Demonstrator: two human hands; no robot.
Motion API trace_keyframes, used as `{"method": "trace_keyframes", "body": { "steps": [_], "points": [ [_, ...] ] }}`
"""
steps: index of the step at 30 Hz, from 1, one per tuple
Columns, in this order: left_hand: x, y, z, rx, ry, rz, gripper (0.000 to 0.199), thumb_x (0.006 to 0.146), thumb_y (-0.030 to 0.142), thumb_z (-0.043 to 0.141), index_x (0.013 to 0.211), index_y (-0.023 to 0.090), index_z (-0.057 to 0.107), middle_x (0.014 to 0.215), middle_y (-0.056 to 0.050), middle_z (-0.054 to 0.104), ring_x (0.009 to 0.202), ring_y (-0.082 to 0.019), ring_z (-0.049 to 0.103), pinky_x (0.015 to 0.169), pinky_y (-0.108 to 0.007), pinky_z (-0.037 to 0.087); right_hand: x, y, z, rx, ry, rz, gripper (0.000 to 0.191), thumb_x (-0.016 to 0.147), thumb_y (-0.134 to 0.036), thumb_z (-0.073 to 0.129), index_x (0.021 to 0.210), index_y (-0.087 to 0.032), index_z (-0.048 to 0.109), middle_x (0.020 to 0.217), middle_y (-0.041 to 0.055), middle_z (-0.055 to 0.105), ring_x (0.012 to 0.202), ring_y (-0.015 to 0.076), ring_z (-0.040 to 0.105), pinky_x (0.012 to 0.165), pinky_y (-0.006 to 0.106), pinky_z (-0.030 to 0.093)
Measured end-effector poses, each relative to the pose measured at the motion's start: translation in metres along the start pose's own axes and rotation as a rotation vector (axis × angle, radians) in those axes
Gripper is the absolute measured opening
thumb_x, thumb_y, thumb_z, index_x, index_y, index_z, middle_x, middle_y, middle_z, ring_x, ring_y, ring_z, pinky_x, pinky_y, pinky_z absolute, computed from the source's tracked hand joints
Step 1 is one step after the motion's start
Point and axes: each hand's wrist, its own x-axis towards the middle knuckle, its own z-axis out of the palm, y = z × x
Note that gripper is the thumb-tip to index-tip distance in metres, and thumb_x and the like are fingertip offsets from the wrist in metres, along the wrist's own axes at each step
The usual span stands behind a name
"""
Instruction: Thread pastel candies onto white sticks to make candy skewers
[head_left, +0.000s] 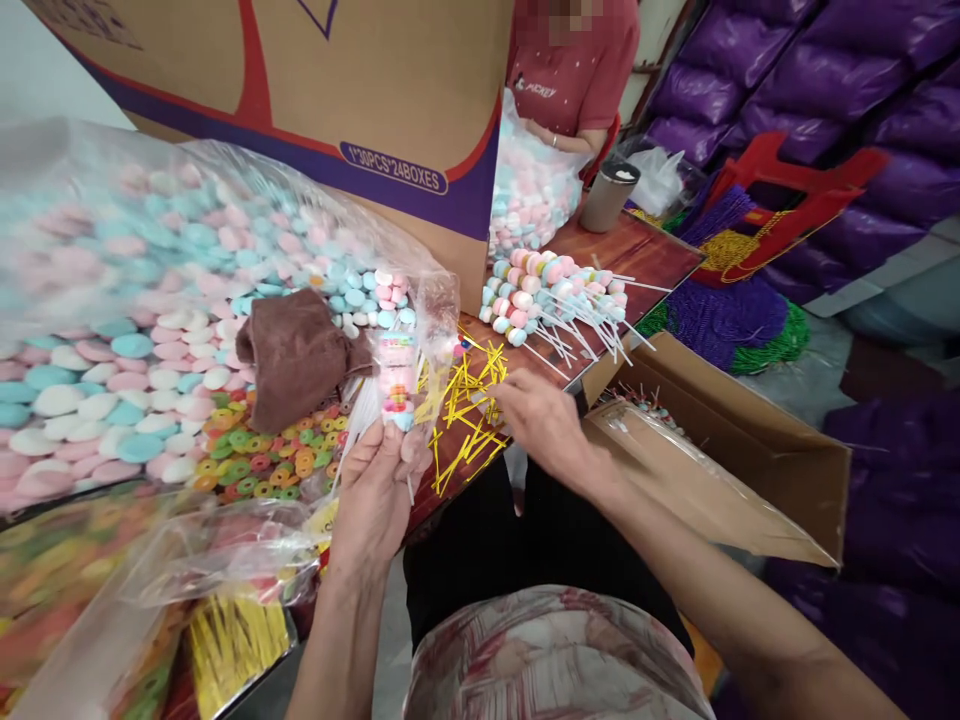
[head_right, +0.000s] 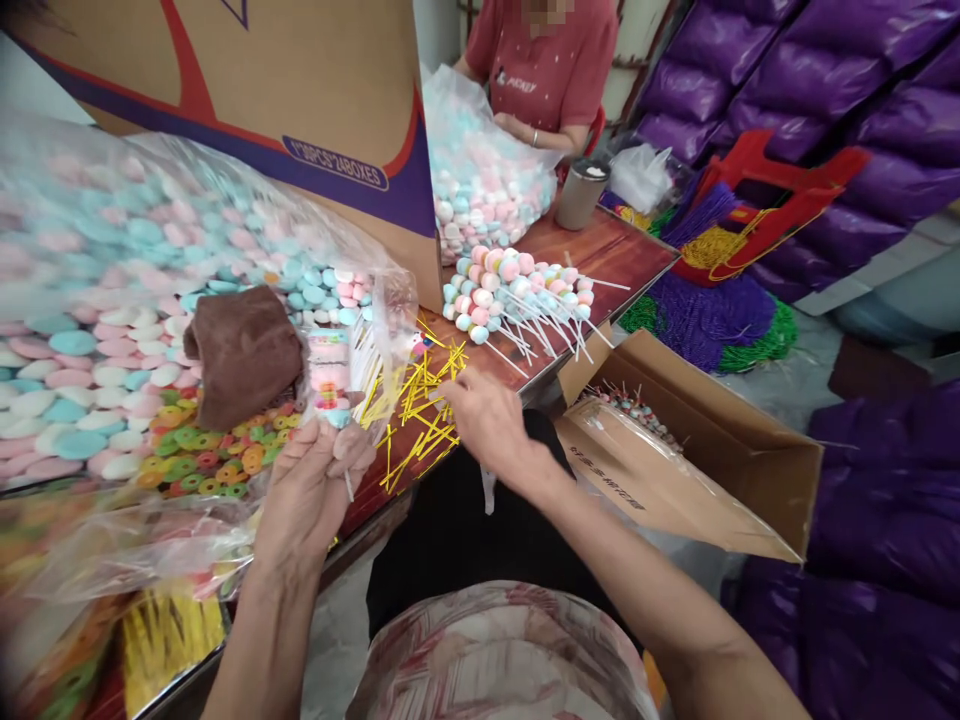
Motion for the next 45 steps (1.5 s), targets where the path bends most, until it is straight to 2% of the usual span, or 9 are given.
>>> {"method": "trace_keyframes", "body": {
  "steps": [3,8,17,21,25,30,35,39,45],
  "points": [
    [0.003,-0.004,-0.003,0.039,-0.040,-0.089,0.015,0.077,0.017,0.077,0.085,0.011,0.067,0.068,0.000,0.053,0.054,-0.003,0.037,0.051,-0.014,0.037,0.023,0.033,-0.001,-0.235,0.030,-0.142,0.026,0.097,-0.014,0.047,0.106,-0.024,0.069,0.117,0.0087,0.061,0.097,0.0212,0.052,0.061,0.028,0.031],
    [0.003,-0.013,-0.004,0.044,-0.024,-0.110,0.019,0.078,0.019,0.077,0.088,0.014,0.061,0.071,-0.001,0.057,0.054,-0.003,0.038,0.051,-0.013,0.035,0.042,0.058,0.008,-0.299,-0.014,-0.324,0.023,0.096,-0.008,0.044,0.096,-0.019,0.064,0.110,0.0085,0.063,0.094,0.0200,0.050,0.060,0.029,0.029],
    [0.016,-0.021,0.000,0.091,0.072,-0.092,0.033,0.070,0.026,0.084,0.081,0.016,0.054,0.066,0.002,0.057,0.045,0.000,0.030,0.044,-0.013,0.026,0.044,0.047,0.008,-0.296,0.085,-0.139,0.025,0.089,-0.001,0.041,0.099,-0.015,0.058,0.093,0.0106,0.064,0.079,0.0211,0.052,0.057,0.031,0.025],
    [0.019,-0.028,0.003,0.185,0.120,0.029,0.028,0.074,0.030,0.078,0.081,0.015,0.055,0.066,0.002,0.056,0.046,-0.001,0.029,0.042,-0.013,0.022,0.043,0.045,0.010,-0.124,0.261,-0.065,0.027,0.091,-0.005,0.038,0.098,-0.016,0.061,0.092,0.0115,0.065,0.081,0.0220,0.056,0.065,0.030,0.036],
    [0.020,-0.035,0.003,0.300,0.185,0.162,0.022,0.082,0.029,0.067,0.095,0.022,0.051,0.066,0.004,0.057,0.045,-0.004,0.031,0.042,-0.014,0.021,0.031,0.034,0.009,0.367,0.489,0.022,0.018,0.091,-0.017,0.047,0.095,-0.018,0.065,0.090,0.0074,0.067,0.082,0.0206,0.060,0.072,0.031,0.045],
    [0.022,-0.040,0.004,0.365,0.144,0.206,0.017,0.085,0.027,0.063,0.092,0.023,0.048,0.068,0.004,0.056,0.048,-0.005,0.034,0.045,-0.015,0.024,0.003,-0.009,0.015,1.006,0.253,0.131,0.009,0.086,-0.025,0.059,0.086,-0.020,0.067,0.070,-0.0012,0.061,0.057,0.0124,0.052,0.055,0.025,0.044],
    [0.018,-0.045,0.007,0.375,0.050,0.226,0.015,0.085,0.028,0.064,0.089,0.021,0.052,0.074,0.003,0.054,0.057,-0.007,0.041,0.054,-0.018,0.035,-0.010,-0.039,0.034,1.006,0.252,0.129,0.011,0.086,-0.022,0.058,0.082,-0.019,0.067,0.080,0.0012,0.067,0.074,0.0150,0.061,0.070,0.027,0.048],
    [0.012,-0.044,0.012,0.369,0.004,0.240,0.015,0.083,0.026,0.069,0.088,0.021,0.055,0.075,0.004,0.053,0.062,-0.008,0.043,0.058,-0.018,0.036,-0.008,-0.039,0.038,1.026,0.255,0.199,0.012,0.086,-0.025,0.059,0.078,-0.019,0.064,0.075,0.0001,0.064,0.069,0.0142,0.058,0.065,0.026,0.046],
    [0.014,-0.044,0.019,0.262,0.081,0.194,0.023,0.078,0.033,0.077,0.083,0.017,0.062,0.066,0.004,0.051,0.055,-0.006,0.038,0.053,-0.017,0.034,-0.008,-0.038,0.036,1.045,0.216,0.182,0.014,0.087,-0.028,0.058,0.078,-0.019,0.062,0.076,0.0005,0.062,0.070,0.0146,0.055,0.067,0.027,0.046]
  ]
}}
